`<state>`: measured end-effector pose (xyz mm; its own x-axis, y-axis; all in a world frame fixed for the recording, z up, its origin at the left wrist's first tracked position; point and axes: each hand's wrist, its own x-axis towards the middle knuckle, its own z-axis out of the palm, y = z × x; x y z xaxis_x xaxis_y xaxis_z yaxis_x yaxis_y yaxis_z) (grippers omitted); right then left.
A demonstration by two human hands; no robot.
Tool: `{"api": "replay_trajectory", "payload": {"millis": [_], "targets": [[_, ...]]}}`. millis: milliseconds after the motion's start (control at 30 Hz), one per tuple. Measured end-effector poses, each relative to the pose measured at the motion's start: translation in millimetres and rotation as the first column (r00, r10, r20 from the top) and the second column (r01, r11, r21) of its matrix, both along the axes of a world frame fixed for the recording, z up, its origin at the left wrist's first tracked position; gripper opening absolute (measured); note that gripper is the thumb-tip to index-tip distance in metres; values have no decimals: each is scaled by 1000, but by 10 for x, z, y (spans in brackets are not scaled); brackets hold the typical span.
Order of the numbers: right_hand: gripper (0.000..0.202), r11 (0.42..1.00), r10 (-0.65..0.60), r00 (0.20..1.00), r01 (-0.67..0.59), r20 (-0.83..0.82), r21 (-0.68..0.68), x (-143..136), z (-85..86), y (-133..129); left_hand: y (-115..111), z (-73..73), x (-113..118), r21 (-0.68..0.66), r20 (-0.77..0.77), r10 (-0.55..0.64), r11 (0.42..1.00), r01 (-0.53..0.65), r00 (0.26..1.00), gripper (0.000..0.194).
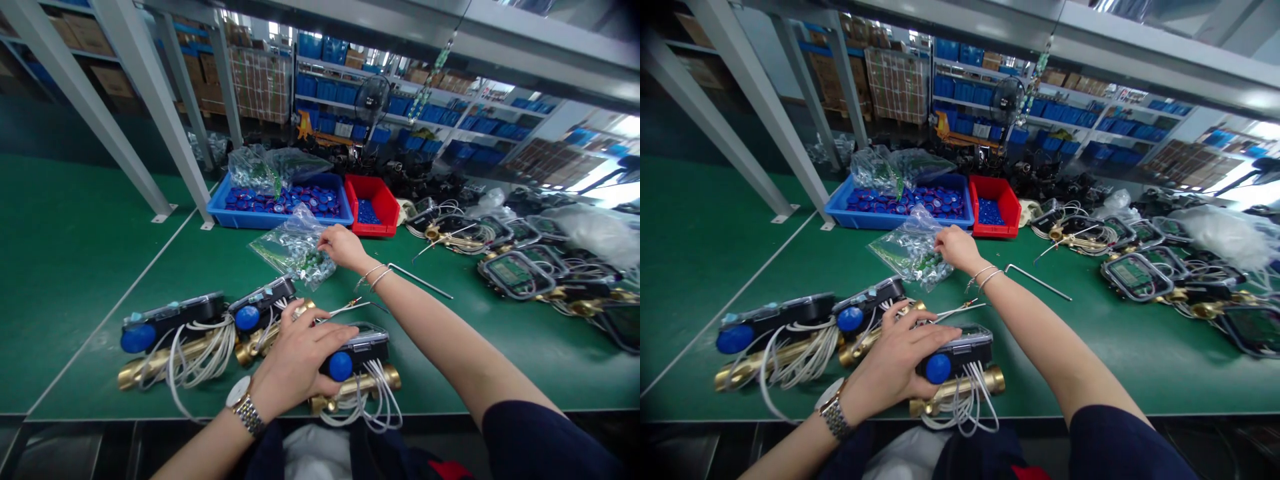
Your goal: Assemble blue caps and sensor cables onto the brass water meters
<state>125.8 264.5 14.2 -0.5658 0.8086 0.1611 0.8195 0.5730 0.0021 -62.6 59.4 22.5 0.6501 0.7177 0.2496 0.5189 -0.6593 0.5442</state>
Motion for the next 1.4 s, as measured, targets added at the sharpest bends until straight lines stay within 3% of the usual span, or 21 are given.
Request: {"api": "replay_trajectory", "payload": {"millis": [167, 533, 633, 933, 1200, 1300, 1400], "targets": [[14, 1000, 22, 999, -21, 43, -21, 73, 95, -77, -22, 5, 17, 3, 13, 11, 1000, -12, 1000, 72], [16, 997, 43, 993, -36, 109, -61, 2, -102, -235, -42, 4, 14, 6, 18, 18, 1000, -18, 1000, 77], [21, 997, 29, 996, -23, 83, -74, 14, -129, -238, -40, 7, 15, 22, 12, 17, 1000, -17, 1000, 76], [9, 991, -7, 990, -12, -142, -136, 25, -129, -229, -38, -10, 17, 23, 20, 18, 1000, -18, 1000, 76], [17, 961, -118, 868, -23, -483, -275, -61, 22, -136, -33, -23, 42, 35, 12, 25, 999, -26, 1000, 74], [20, 953, -154, 802, -33, -577, -300, -56, 169, -151, -39, -27, 35, 40, 6, 30, 999, -30, 1000, 72], [19, 947, -156, 762, -65, -628, -314, 19, 396, -325, -38, 7, -19, 60, 44, -3, 998, 1, 999, 76]]}}
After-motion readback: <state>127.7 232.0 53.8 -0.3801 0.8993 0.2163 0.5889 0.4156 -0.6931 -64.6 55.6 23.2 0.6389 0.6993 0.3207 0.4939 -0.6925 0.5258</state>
